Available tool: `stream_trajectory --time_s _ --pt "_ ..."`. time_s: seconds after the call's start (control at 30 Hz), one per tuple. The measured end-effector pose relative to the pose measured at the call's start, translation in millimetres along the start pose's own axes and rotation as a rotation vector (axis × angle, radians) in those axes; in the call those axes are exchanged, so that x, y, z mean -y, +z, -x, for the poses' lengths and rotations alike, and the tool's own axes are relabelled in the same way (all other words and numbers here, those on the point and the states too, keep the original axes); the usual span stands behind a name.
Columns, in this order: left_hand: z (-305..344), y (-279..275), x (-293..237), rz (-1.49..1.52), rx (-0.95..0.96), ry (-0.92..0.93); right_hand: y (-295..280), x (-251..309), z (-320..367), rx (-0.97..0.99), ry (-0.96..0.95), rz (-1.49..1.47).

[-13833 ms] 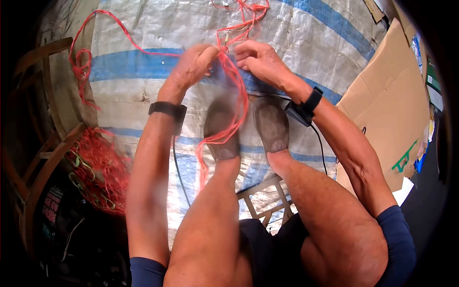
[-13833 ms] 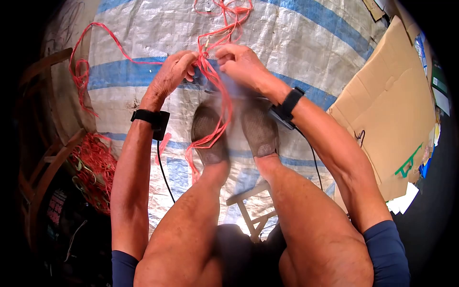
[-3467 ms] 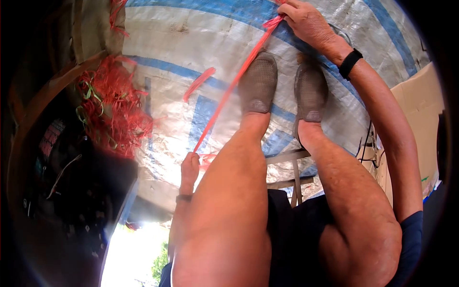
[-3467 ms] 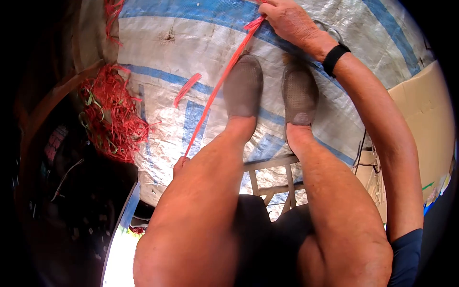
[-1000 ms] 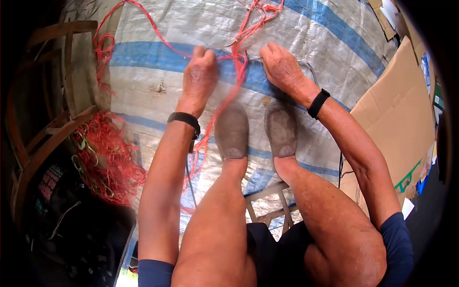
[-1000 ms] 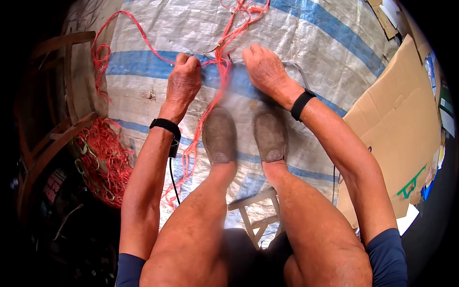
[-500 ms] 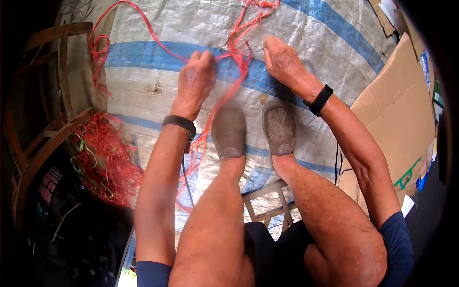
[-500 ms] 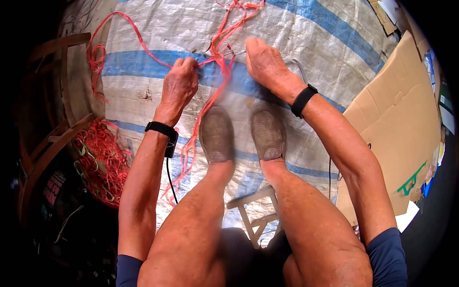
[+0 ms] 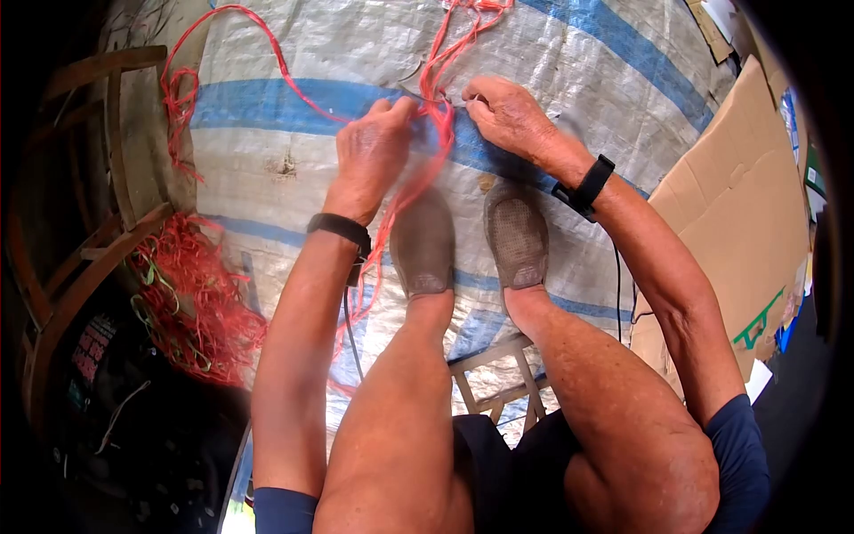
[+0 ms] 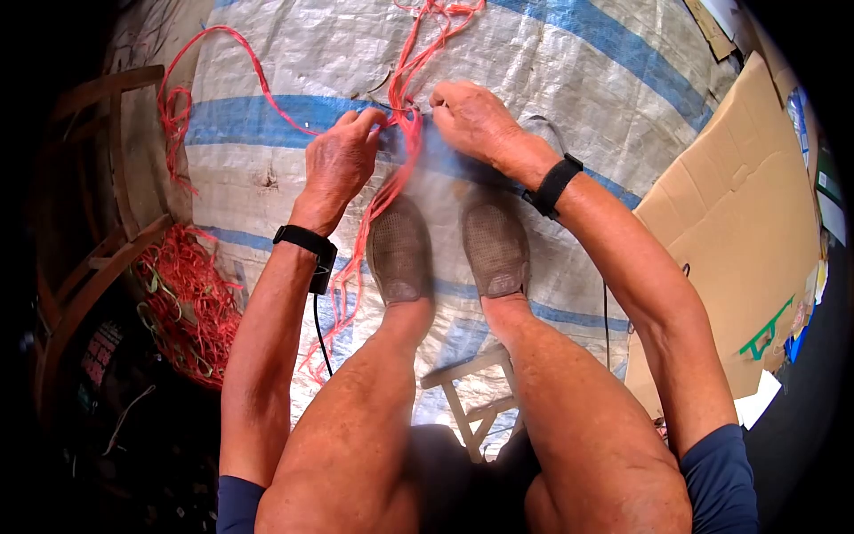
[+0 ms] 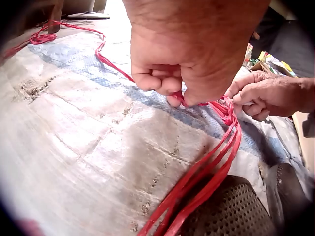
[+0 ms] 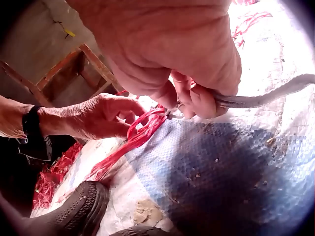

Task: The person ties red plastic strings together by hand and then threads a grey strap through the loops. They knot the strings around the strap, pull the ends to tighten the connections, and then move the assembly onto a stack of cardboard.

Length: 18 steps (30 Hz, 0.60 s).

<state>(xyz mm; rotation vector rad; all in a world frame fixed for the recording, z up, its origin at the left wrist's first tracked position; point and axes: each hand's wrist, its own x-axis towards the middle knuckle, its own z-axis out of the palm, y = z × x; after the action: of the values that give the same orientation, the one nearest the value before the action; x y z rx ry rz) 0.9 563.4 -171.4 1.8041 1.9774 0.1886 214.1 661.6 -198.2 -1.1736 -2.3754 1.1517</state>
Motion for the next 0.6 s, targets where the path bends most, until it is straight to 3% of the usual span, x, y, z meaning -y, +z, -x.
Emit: stream_trajectory --time_s 0.6 --pt "-2 5 16 -0.036 -0.099 -0.039 -9 -8 2 -0.069 -0.047 0.219"
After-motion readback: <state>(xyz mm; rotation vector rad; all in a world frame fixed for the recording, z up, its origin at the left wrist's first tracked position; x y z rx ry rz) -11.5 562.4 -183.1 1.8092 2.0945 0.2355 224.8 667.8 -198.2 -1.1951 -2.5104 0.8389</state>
